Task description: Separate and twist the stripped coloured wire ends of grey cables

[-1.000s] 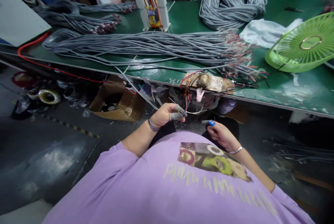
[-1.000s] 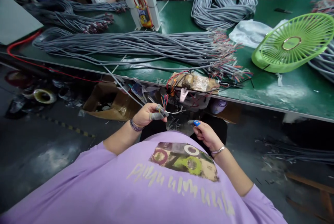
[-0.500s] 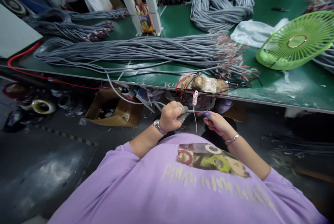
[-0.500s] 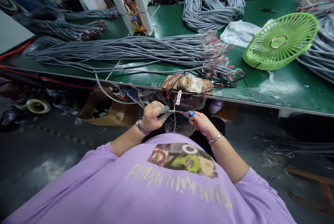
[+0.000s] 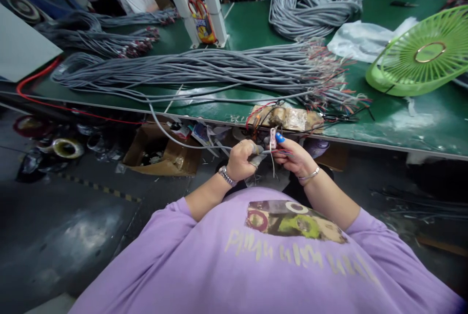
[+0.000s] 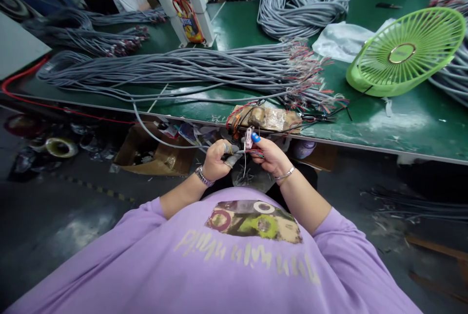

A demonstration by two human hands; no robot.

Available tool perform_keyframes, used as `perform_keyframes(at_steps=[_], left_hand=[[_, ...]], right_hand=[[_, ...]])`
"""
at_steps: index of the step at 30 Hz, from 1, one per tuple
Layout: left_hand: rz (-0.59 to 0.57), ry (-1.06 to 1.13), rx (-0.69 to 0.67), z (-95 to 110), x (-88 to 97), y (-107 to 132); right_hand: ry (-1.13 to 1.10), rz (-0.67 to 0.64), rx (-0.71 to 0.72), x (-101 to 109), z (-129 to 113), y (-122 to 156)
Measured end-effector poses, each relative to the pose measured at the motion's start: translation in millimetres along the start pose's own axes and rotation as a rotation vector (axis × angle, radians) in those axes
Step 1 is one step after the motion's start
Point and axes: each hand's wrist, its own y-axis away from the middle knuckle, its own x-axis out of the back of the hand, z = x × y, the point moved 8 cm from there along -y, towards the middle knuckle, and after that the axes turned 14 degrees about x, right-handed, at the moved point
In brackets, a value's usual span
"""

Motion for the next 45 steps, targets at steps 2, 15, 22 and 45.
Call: perform_keyframes(at_steps=[2, 15, 22, 45], left_hand=[[0.009, 0.011, 0.004, -1.1, 0.5, -0.9], [-0.037, 0.023, 0.024, -12.4, -12.7, 1.2], [-0.057, 0.048, 0.041, -17.4, -15.2, 3.7], [-0.155, 0.037, 0.078, -14.6, -19.7, 15.8]], right_hand=[[0.021, 0.071, 0.093, 4.0, -2.7, -0.7], [-0.173, 0.161, 0.034, -0.1, 10.8, -6.8], [-0.244, 0.211, 0.055, -2.6, 7.5, -8.3], [-0.172, 0.235, 0.058, -0.5, 10.2, -9.8]])
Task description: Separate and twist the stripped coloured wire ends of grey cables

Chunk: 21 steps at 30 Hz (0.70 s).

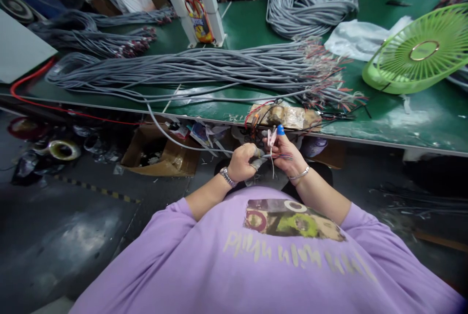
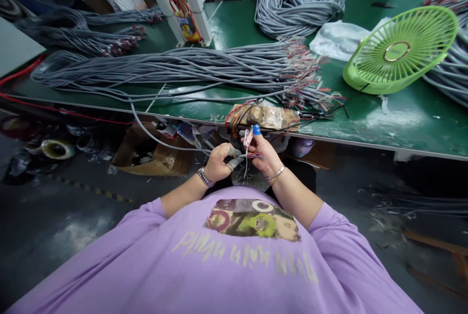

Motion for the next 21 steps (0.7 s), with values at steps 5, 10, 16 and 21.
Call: perform_keyframes(at_steps=[5, 10, 16, 21], left_hand=[[-0.046, 0.077, -0.019, 8.4, 8.5, -1.0], [-0.095, 0.139, -0.055, 22.8, 18.7, 5.9], [-0.149, 0.167, -0.108, 39.9, 28.7, 28.2], [0.015, 0.055, -0.054, 33.3, 45.7, 26.9]], right_hand=[[-0.007, -0.065, -0.004, 0.7, -0.7, 4.8], [-0.024, -0.079, -0.076, 9.7, 4.1, 13.1], [-0.002, -0.074, -0.127, 25.8, 9.1, 23.9], [0.053, -0.197, -0.149, 35.7, 15.8, 37.1]])
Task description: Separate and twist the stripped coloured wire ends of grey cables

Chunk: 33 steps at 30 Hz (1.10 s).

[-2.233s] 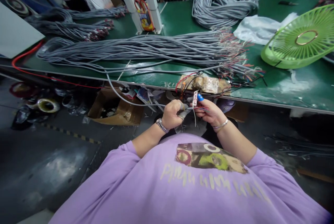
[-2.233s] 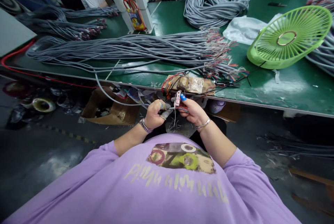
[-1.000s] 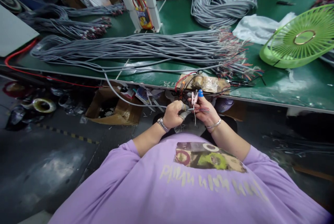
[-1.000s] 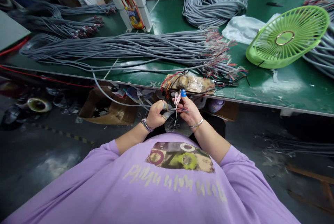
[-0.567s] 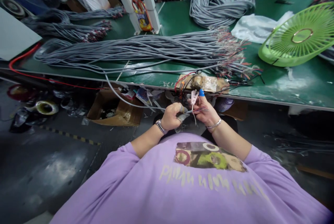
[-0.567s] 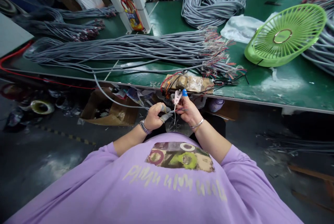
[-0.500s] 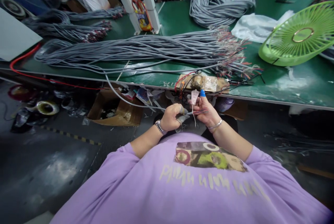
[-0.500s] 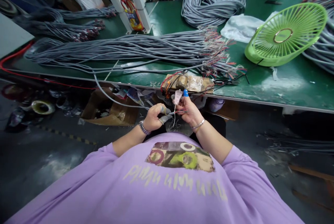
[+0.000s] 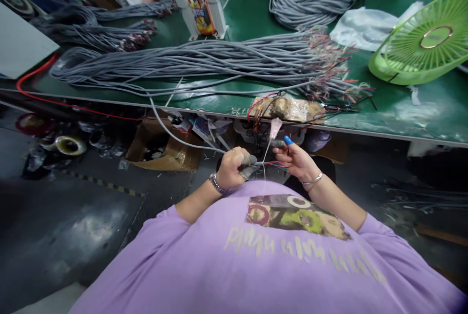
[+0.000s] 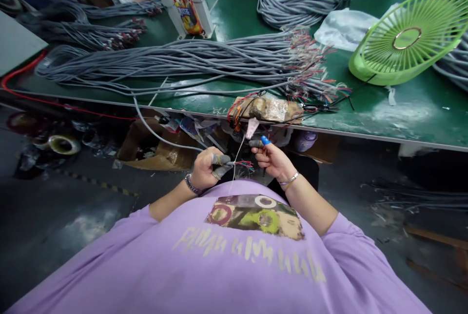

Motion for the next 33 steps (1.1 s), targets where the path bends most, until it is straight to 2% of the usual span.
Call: perform_keyframes(at_steps=[4, 7, 10, 13, 17, 20, 22, 25, 28, 33], left_hand=[[0.001, -0.017, -0.052, 0.6, -4.1, -1.8], [-0.025, 0.007, -0.08, 1.2, -11.1, -0.9], [-0.059, 0.015, -0.087, 0.9, -16.4, 0.0], [-0.075, 0.012, -0.069, -0.9, -16.9, -0.6], [-0.03, 0.02, -0.059, -1.3, -9.2, -2.1], [0.032, -0.007, -0.058, -1.3, -1.5, -4.4], [0.079, -0.06, -0.046, -3.4, 2.4, -7.9], [0.14, -0.137, -0.042, -8.1, 3.6, -16.2], [0.198, -0.135, -0.075, -13.0, 0.2, -25.1], [0.184, -0.174, -0.035, -28.9, -18.3, -36.3]], right_hand=[[0.113, -0.183, -0.076, -12.7, 8.7, 17.5], [0.176, -0.182, -0.071, -26.2, 6.3, 26.9], [0.25, -0.103, -0.017, -35.7, -0.2, 28.9], [0.289, 0.03, 0.131, -31.7, -14.4, 24.7], [0.234, 0.212, 0.321, -5.7, -37.1, 18.6], [0.185, 0.289, 0.398, 15.5, -49.0, 13.3], [0.16, 0.309, 0.367, 24.2, -47.7, 8.1], [0.152, 0.303, 0.227, 24.9, -35.6, -1.9], [0.133, 0.192, 0.13, 6.9, -28.2, -14.3], [0.104, 0.085, 0.122, -21.9, -34.6, -30.1]])
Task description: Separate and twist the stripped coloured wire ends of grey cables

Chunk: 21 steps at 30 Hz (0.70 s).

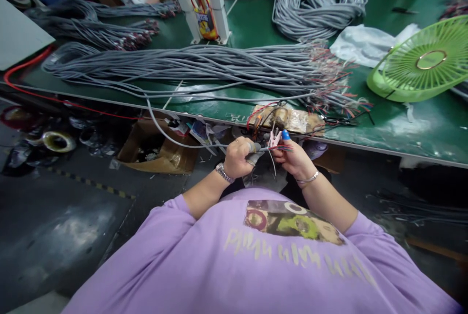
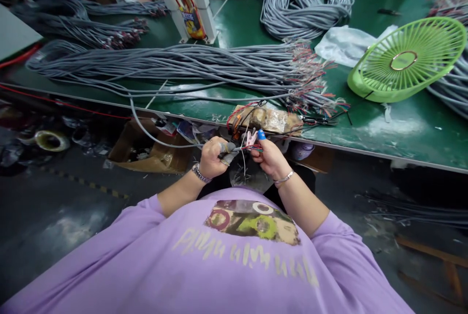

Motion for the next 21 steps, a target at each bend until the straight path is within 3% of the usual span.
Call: perform_keyframes(at_steps=[14, 21], left_hand=[[-0.077, 0.007, -0.014, -1.1, -21.9, 9.2], [-0.11, 0.084, 0.014, 4.7, -14.5, 11.3]], right_hand=[[-0.084, 0.1, 0.053, -5.2, -1.7, -6.5], [-0.153, 0.067, -0.007, 2.8, 10.2, -1.4]])
